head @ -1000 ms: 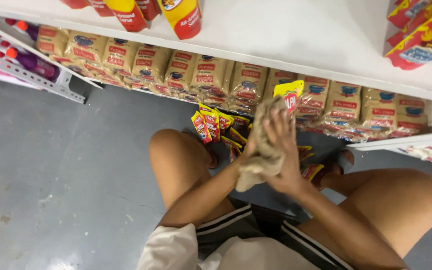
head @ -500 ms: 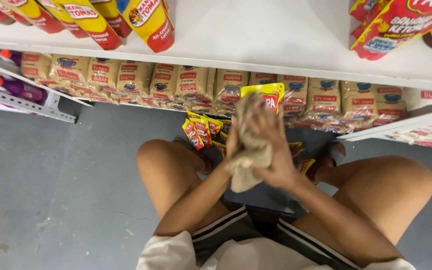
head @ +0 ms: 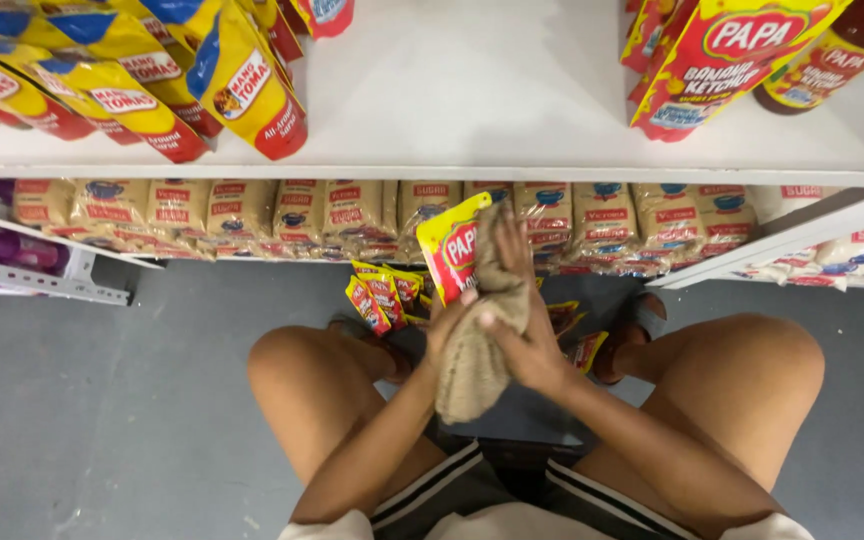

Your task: Wiping ketchup packets with a cloth and neatly arranging them on a grocery store shelf.

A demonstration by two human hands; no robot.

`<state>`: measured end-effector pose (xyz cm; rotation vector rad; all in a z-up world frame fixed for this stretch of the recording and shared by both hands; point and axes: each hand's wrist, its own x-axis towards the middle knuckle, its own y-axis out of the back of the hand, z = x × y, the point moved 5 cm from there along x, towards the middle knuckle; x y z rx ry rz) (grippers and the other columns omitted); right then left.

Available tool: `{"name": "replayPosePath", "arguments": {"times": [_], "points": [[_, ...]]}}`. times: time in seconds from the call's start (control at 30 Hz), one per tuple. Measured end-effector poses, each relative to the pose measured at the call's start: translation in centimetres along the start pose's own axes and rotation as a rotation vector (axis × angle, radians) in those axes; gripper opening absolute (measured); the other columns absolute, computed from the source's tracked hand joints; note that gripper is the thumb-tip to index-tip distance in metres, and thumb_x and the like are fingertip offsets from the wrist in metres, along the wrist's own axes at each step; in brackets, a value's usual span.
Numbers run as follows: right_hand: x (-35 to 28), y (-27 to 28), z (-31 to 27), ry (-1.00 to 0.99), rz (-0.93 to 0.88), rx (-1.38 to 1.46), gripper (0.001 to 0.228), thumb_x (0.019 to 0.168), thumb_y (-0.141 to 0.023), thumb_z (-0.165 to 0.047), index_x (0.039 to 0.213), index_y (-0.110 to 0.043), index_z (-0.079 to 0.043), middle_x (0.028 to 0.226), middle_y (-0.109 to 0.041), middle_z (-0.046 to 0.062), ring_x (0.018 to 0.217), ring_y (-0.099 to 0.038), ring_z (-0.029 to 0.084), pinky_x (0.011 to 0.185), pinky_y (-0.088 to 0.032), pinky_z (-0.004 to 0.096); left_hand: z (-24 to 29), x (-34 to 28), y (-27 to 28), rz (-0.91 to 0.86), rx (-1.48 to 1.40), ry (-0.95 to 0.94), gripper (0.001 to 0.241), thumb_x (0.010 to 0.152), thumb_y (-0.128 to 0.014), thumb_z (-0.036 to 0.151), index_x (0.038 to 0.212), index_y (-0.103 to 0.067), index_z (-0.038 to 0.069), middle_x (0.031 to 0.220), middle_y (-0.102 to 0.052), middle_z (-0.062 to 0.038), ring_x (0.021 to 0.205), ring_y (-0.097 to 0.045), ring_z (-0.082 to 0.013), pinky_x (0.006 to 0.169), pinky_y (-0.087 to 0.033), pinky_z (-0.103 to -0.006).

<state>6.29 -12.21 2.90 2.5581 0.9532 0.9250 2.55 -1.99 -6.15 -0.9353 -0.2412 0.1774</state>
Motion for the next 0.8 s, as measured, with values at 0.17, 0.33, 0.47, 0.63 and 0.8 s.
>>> {"name": "replayPosePath", "arguments": {"times": [0.17,0.33,0.47,0.63,0.8], "points": [[-3.8,-2.7,8.5,-0.84,0.106,0.868,0.066,0.096,-0.066,-0.04,0.146,-0.049,0.0,0.137,-0.061,0.016,0.122,-0.059,0.022,0.104,-0.048,0.037,-0.3,-2.3,1.1,0.3,0.145,-0.104,0.059,0.095,-0.061,0.021,0.147,-0.043,0.001,0.138,-0.058,-0.017,0.125,-0.059,-0.0276,0.108,-0.046,-0.0414],[-2.0,-0.6,6.4,-0.848,0.099,0.802,0.059,0.092,-0.072,-0.03,0.138,-0.053,0.001,0.127,-0.067,0.013,0.113,-0.065,0.018,0.096,-0.054,0.033,4.6,0.1,-2.6,0.224,0.55,-0.216,0.043,0.098,-0.06,0.02,0.137,-0.054,0.002,0.129,-0.065,-0.012,0.118,-0.063,-0.0211,0.105,-0.048,-0.0354],[-0.6,2.5,3.8,-0.798,0.231,0.641,0.052,0.089,-0.076,-0.023,0.13,-0.056,0.002,0.12,-0.07,0.014,0.106,-0.069,0.018,0.09,-0.056,0.033,7.2,1.5,-5.4,0.23,0.981,-0.304,0.027,0.102,-0.065,0.021,0.118,-0.069,-0.001,0.108,-0.076,-0.007,0.099,-0.068,-0.0156,0.09,-0.053,-0.032],[0.1,3.3,2.5,-0.685,0.295,0.692,0.046,0.088,-0.077,-0.018,0.125,-0.061,0.005,0.113,-0.072,0.014,0.099,-0.07,0.018,0.084,-0.058,0.032,6.9,1.4,-6.7,0.226,0.904,-0.239,0.025,0.099,-0.069,0.017,0.117,-0.07,-0.002,0.105,-0.076,-0.006,0.096,-0.067,-0.0106,0.087,-0.054,-0.0291],[-0.2,3.7,2.9,-0.57,0.318,0.619,0.042,0.089,-0.077,-0.013,0.124,-0.06,0.004,0.113,-0.072,0.012,0.099,-0.071,0.016,0.084,-0.059,0.031,6.4,1.5,-6.4,0.178,0.886,-0.228,0.024,0.101,-0.068,0.015,0.118,-0.071,-0.002,0.107,-0.077,-0.006,0.099,-0.067,-0.0091,0.089,-0.054,-0.029]]}}
